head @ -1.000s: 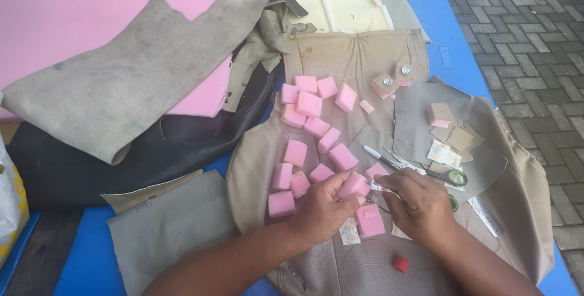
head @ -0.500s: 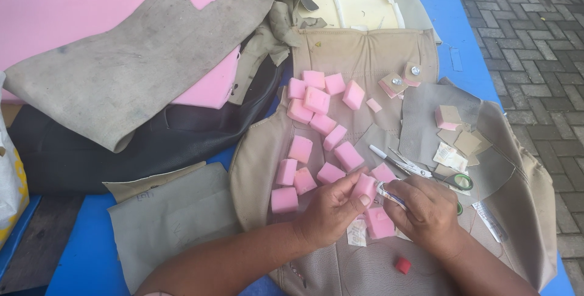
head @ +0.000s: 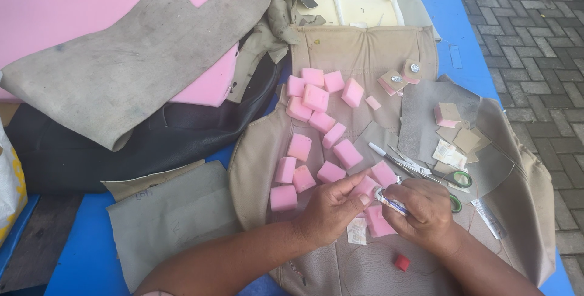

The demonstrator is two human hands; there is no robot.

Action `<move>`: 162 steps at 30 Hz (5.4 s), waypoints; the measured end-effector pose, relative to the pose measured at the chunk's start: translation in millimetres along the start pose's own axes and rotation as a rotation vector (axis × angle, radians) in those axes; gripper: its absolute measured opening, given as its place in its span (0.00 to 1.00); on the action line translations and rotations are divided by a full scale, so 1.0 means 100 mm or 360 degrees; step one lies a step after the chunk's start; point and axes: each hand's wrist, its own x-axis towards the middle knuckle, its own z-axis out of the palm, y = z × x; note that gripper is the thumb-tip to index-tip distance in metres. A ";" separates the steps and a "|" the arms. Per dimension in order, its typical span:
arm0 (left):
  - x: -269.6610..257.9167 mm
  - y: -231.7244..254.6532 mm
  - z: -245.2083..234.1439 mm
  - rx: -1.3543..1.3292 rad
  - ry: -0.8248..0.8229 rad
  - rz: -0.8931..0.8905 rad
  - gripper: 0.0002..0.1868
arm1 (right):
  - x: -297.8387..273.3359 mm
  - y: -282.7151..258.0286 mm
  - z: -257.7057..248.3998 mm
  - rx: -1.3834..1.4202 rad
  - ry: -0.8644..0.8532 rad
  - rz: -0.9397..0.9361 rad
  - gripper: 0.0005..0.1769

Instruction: Gluing foam padding and leather patches onto a leather base and trimming excess material with scissors

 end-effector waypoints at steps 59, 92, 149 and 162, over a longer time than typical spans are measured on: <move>0.05 -0.01 -0.09 -0.0246 -0.0036 0.0500 0.30 | -0.18 -0.01 -0.01 0.0184 -0.0045 0.0433 0.05; 0.07 -0.02 -0.10 -0.0454 -0.0016 0.0382 0.30 | -0.17 0.15 -0.03 0.0099 -0.0024 0.0521 0.06; 0.18 -0.24 -0.08 -0.0731 0.0138 -0.0656 0.21 | -0.35 0.22 -0.76 0.0020 -0.1242 0.0938 0.15; 0.14 -0.09 -0.11 -0.0621 0.0140 -0.0557 0.23 | -0.85 -0.01 -0.53 -0.0431 -0.1366 0.0814 0.09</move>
